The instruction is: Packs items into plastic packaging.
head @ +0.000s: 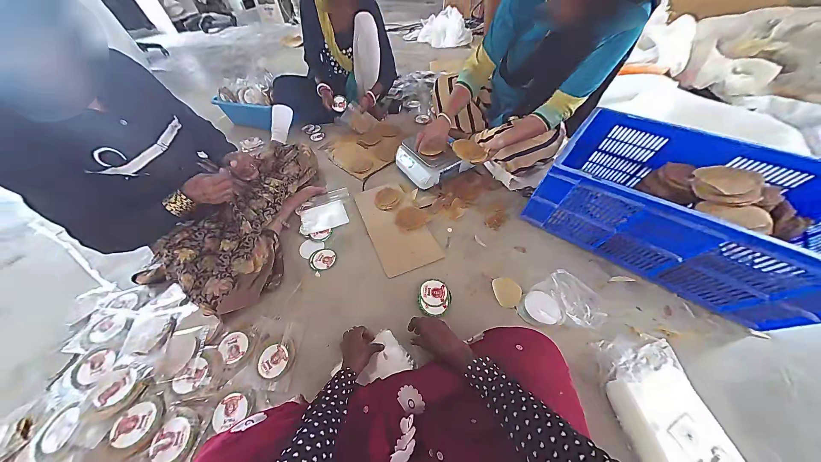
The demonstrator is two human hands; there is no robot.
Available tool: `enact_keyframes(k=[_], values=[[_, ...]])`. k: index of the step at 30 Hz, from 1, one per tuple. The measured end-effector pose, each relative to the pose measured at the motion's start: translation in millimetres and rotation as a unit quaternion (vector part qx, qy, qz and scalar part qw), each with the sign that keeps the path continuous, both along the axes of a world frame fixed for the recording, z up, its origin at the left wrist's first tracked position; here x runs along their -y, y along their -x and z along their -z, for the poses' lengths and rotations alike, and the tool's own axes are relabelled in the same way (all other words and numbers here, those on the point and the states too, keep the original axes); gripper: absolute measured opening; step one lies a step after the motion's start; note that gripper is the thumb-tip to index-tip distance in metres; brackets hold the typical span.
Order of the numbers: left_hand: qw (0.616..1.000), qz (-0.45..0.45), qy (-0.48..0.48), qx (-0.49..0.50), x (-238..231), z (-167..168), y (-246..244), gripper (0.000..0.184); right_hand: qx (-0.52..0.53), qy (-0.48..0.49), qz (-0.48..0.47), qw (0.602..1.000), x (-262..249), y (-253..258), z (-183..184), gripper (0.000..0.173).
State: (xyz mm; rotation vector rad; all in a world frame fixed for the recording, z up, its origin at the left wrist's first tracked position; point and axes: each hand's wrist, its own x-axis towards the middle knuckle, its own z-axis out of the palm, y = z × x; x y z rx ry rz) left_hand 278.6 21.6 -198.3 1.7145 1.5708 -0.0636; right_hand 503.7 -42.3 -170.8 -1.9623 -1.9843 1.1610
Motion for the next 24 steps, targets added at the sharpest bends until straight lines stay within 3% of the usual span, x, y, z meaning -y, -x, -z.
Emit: enact_keyframes(k=[4,14,17,19,20,21,23,24], values=[[0.999,-0.008,-0.023,0.035,-1.7,1.4,3.9,0.038,0.005,-0.01,0.001,1.0,0.1,-1.6,-3.5,0.034],[0.998,-0.011,-0.058,0.003,12.4,-25.4,14.0,0.034,-0.014,-0.032,0.053,0.998,1.0,0.7,-9.8,0.031],[0.995,0.017,-0.098,0.022,18.6,-39.7,15.4,0.034,-0.101,-0.086,0.047,0.99,-1.5,1.7,-8.6,0.05],[0.985,0.024,-0.141,0.094,31.4,-53.2,14.7,0.033,-0.176,-0.092,0.021,0.98,-3.0,3.6,-4.5,0.074],[0.976,0.016,-0.16,0.145,40.0,-59.5,13.7,0.033,-0.207,-0.081,0.008,0.975,-2.7,4.9,-5.1,0.078],[0.967,0.0,-0.167,0.195,48.9,-64.7,12.8,0.033,-0.238,-0.072,0.003,0.969,-1.0,5.7,-6.4,0.07],[0.944,-0.077,-0.14,0.29,65.1,-72.4,11.5,0.03,-0.307,-0.056,0.031,0.949,2.6,7.4,-13.4,0.036],[0.926,-0.127,-0.118,0.336,71.2,-75.0,12.3,0.027,-0.351,-0.039,0.064,0.933,3.6,8.6,-18.1,0.027]])
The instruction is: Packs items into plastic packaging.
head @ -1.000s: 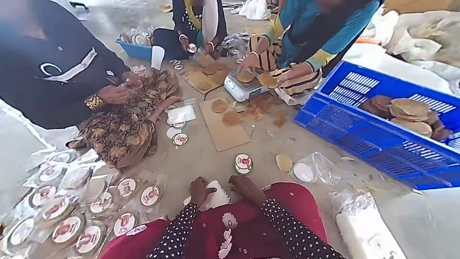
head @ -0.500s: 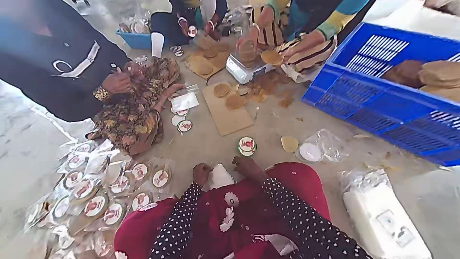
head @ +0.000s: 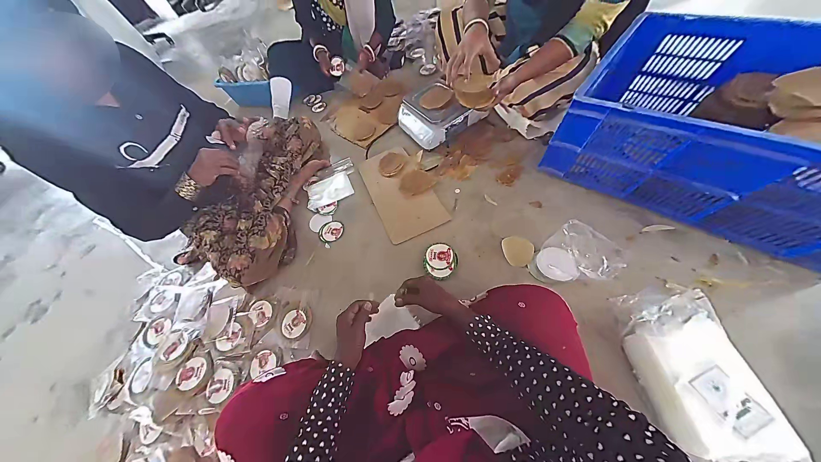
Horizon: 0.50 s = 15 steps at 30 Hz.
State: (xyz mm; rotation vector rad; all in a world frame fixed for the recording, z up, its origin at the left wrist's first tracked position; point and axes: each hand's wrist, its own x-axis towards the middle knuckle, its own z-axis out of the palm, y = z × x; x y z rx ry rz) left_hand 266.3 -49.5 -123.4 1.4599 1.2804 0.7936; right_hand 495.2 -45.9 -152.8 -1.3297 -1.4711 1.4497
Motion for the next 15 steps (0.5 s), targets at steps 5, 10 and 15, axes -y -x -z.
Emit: enact_keyframes(k=[5,10,15], values=[[0.993,-0.057,0.062,0.082,10.6,-19.1,2.1,0.008,-0.197,0.04,0.134,0.97,10.2,6.8,-23.6,0.018],[0.995,0.065,-0.007,-0.077,-6.4,-62.0,-11.2,0.031,-0.026,-0.166,0.129,0.977,9.4,6.1,-17.6,0.025],[0.987,0.097,0.051,-0.119,-8.9,-91.3,-30.7,0.022,0.118,-0.253,0.099,0.955,17.3,4.4,-34.6,0.031]])
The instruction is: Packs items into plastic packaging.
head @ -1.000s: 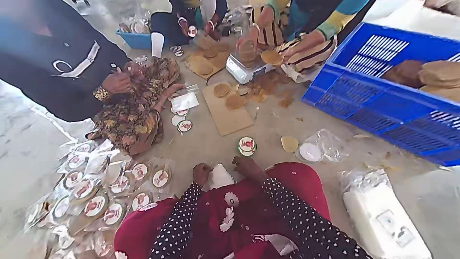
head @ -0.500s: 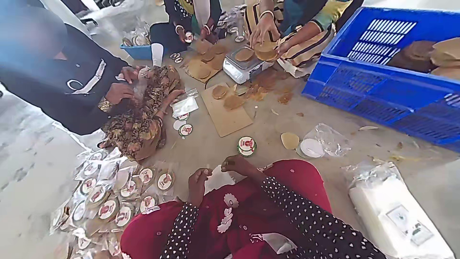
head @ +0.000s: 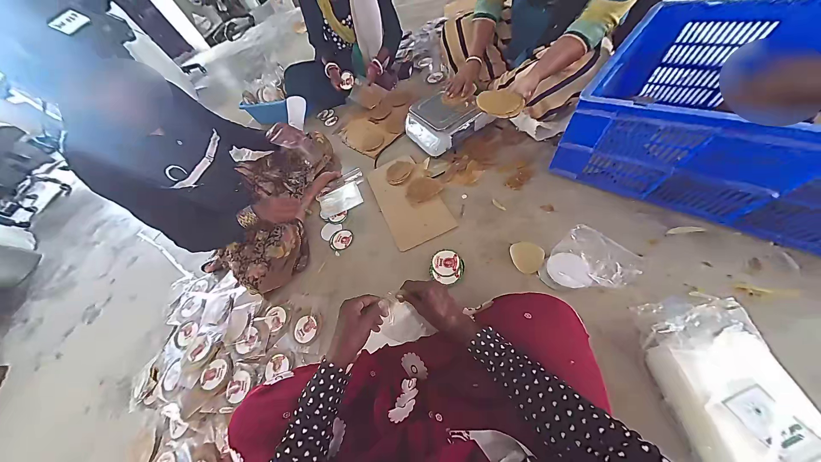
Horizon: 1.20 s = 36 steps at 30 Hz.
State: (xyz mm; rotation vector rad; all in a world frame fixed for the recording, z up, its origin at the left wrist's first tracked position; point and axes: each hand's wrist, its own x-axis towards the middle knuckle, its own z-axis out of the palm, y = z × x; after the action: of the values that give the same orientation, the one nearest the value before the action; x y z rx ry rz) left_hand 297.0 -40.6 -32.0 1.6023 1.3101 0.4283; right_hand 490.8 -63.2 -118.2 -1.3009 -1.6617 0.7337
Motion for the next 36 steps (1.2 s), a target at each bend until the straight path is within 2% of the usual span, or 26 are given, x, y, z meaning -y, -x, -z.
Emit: enact_keyframes(k=[3,5,9,11,14,17,20,22,24,27,31,33,35,36], values=[[0.997,-0.023,0.066,0.044,0.9,-8.9,-2.9,0.014,0.015,0.015,0.019,1.0,-0.2,-4.9,-4.6,0.046],[0.99,-0.033,0.104,0.091,3.3,-11.9,-4.0,0.009,0.025,0.006,0.028,0.999,-2.0,-6.9,-2.6,0.049],[0.981,-0.019,0.146,0.123,8.5,-13.6,-5.5,0.011,0.056,-0.009,0.018,0.998,-3.1,-7.1,-1.5,0.055],[0.985,-0.027,0.123,0.115,12.0,-11.3,-7.2,0.009,0.052,-0.007,0.033,0.998,-2.8,-7.7,-1.9,0.051],[0.985,-0.078,0.085,0.131,20.0,-7.5,-12.4,0.007,0.011,-0.008,0.119,0.993,-3.7,-11.1,-1.2,0.039],[0.987,-0.131,0.012,0.094,25.4,-5.8,-16.0,0.017,-0.058,-0.021,0.179,0.982,-4.8,-13.6,4.3,0.042],[0.985,-0.125,-0.123,-0.011,32.4,-2.9,-22.1,0.02,-0.107,0.011,0.139,0.984,10.7,-5.3,-8.9,0.046],[0.973,-0.102,-0.206,-0.014,38.8,9.9,-28.7,0.024,-0.132,0.041,0.101,0.985,25.5,8.5,-21.1,0.046],[0.965,-0.089,-0.247,-0.01,45.3,23.4,-36.8,0.026,-0.146,0.076,0.107,0.98,34.9,22.2,-26.0,0.042],[0.97,-0.102,-0.218,-0.015,55.4,28.0,-45.1,0.028,-0.132,0.111,0.137,0.975,40.3,26.4,-27.5,0.027],[0.977,-0.153,-0.144,0.043,56.1,36.5,-37.2,0.031,-0.096,0.145,0.142,0.974,42.0,15.0,-30.6,0.024],[0.97,-0.186,-0.142,0.061,51.5,39.4,-31.3,0.025,-0.068,0.155,0.147,0.975,43.0,8.3,-29.9,0.024],[0.968,-0.185,-0.168,0.037,48.4,34.5,-27.5,0.011,-0.032,0.15,0.158,0.975,45.2,5.9,-32.3,0.025],[0.967,-0.166,-0.191,0.019,48.9,32.0,-26.7,0.016,-0.012,0.13,0.162,0.978,49.2,7.9,-35.6,0.028]])
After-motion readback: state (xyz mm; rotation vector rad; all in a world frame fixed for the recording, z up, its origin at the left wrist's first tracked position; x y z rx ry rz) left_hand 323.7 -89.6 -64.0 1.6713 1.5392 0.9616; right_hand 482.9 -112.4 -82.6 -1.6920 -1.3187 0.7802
